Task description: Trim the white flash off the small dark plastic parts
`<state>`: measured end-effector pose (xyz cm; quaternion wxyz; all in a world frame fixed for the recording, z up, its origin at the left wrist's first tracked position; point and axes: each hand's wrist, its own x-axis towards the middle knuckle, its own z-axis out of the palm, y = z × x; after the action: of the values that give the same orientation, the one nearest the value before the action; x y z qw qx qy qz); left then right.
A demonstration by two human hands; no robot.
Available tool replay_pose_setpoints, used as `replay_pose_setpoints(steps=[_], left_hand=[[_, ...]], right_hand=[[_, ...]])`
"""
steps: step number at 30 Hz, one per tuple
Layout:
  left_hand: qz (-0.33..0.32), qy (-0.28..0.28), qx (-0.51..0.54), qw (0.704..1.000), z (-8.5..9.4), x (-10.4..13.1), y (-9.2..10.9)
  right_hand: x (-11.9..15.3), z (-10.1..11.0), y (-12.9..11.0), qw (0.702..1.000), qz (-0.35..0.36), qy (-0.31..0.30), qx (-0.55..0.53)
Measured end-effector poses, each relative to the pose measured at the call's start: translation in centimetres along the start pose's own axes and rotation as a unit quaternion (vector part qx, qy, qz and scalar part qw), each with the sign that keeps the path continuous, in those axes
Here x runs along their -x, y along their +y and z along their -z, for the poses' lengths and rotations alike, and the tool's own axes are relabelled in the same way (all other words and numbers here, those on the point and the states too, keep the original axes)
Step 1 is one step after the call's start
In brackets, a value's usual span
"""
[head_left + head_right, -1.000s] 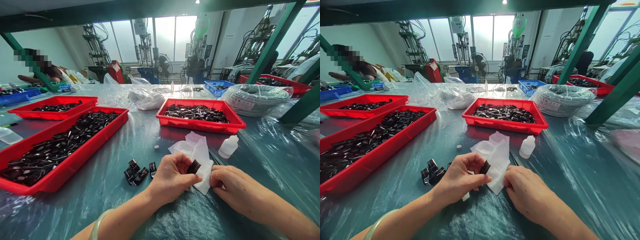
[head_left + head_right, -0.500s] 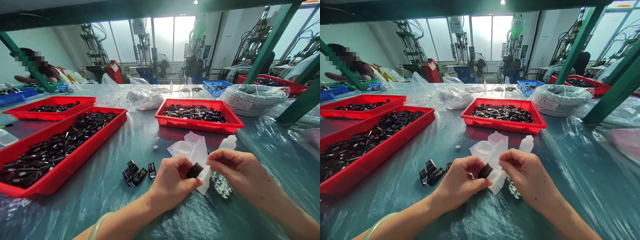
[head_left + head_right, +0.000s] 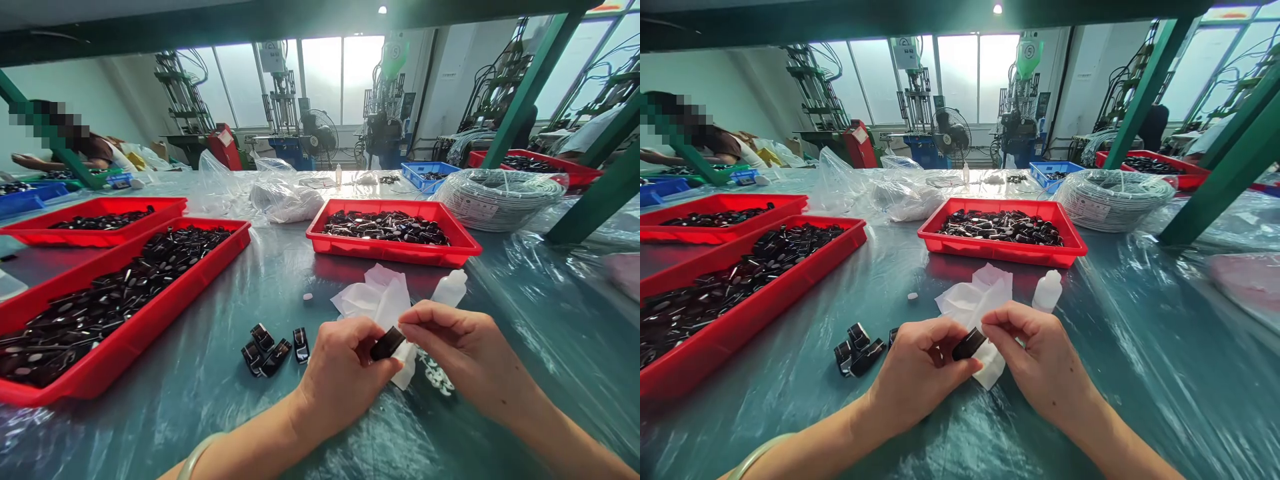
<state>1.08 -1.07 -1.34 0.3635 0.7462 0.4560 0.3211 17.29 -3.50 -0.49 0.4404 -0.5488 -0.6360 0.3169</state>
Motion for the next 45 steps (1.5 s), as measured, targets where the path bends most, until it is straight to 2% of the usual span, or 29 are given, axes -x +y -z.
replay_pose_setpoints(steps=[8,11,22,31,37,45], left_hand=[[0.018,0.013,0.041,0.999,-0.3,0.0,-0.4],[0.016,0.034,0.054,0.998,-0.5,0.2,-0.4],[-0.006,0.056,0.065,0.996,-0.8,0.3,-0.4],[0.005,0.051,0.079,0.996,-1.0,0.4,-0.3],[0.000,0.059,0.073,0.996,-1.0,0.5,-0.3],[0.002,0.062,0.063,0.996,-1.0,0.6,-0.2]], right_hand=[[-0.1,-0.3,0.0,0.996,0.057,0.015,-0.068],[0.0,-0.5,0.3,0.993,0.062,0.025,-0.102],[0.3,-1.3,1.0,0.982,0.031,0.023,-0.183],[0.0,-2.0,0.8,0.963,-0.016,0.061,-0.261],[0.1,-2.2,0.4,0.958,-0.030,0.087,-0.273],[0.3,-2.4,0.5,0.957,-0.021,0.080,-0.280]])
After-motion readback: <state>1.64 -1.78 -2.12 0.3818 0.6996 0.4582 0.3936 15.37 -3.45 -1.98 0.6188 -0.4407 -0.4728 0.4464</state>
